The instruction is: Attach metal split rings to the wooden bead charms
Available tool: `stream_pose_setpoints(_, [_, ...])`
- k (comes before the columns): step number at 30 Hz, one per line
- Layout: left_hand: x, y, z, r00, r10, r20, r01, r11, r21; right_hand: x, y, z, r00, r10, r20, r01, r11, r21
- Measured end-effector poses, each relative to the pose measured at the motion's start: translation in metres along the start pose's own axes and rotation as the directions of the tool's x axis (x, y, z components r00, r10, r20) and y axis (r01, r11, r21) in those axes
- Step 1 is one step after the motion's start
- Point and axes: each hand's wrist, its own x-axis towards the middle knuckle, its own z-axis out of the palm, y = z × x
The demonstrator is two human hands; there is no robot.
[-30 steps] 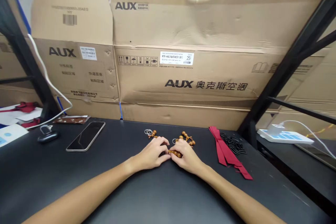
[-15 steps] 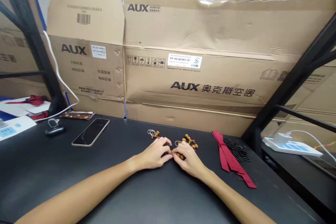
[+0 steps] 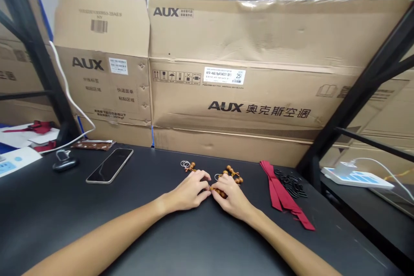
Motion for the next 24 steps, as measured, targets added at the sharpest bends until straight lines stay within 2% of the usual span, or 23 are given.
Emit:
stream_pose_setpoints(4, [0.001, 0.0, -0.002, 0.999, 0.039, 0.012, -0.039, 0.999, -0.02, 0.0, 0.003, -0.001, 1.0, 0.026, -0.018, -0.026, 0.999, -0.047])
stream_pose_setpoints(10, [0.002, 0.003, -0.005, 0.997, 0.064, 0.043, -0.062, 0.997, -0.047, 0.002, 0.016, -0.01, 0.989, 0.097, -0.115, -0.107, 0.991, -0.083])
stream_pose_setpoints(12, [0.002, 0.004, -0.005, 0.999, 0.043, 0.027, -0.042, 0.999, -0.023, 0.002, 0.02, -0.014, 0.969, 0.14, -0.203, -0.157, 0.985, -0.071])
stream_pose_setpoints(14, [0.001, 0.005, -0.004, 1.0, 0.026, 0.011, -0.026, 0.999, 0.019, 0.002, 0.026, -0.017, 0.93, 0.215, -0.298, -0.244, 0.968, -0.065])
stream_pose_setpoints(17, [0.001, 0.006, -0.003, 1.0, 0.008, 0.001, -0.008, 0.995, 0.095, 0.001, 0.037, -0.018, 0.877, 0.324, -0.355, -0.368, 0.928, -0.064])
stream_pose_setpoints(20, [0.001, 0.006, -0.001, 0.999, -0.041, -0.017, 0.043, 0.985, 0.164, -0.002, 0.045, -0.015, 0.871, 0.371, -0.323, -0.433, 0.89, -0.145])
stream_pose_setpoints(24, [0.001, 0.006, -0.001, 0.995, -0.096, -0.041, 0.102, 0.972, 0.213, -0.003, 0.041, -0.011, 0.903, 0.322, -0.283, -0.394, 0.883, -0.254])
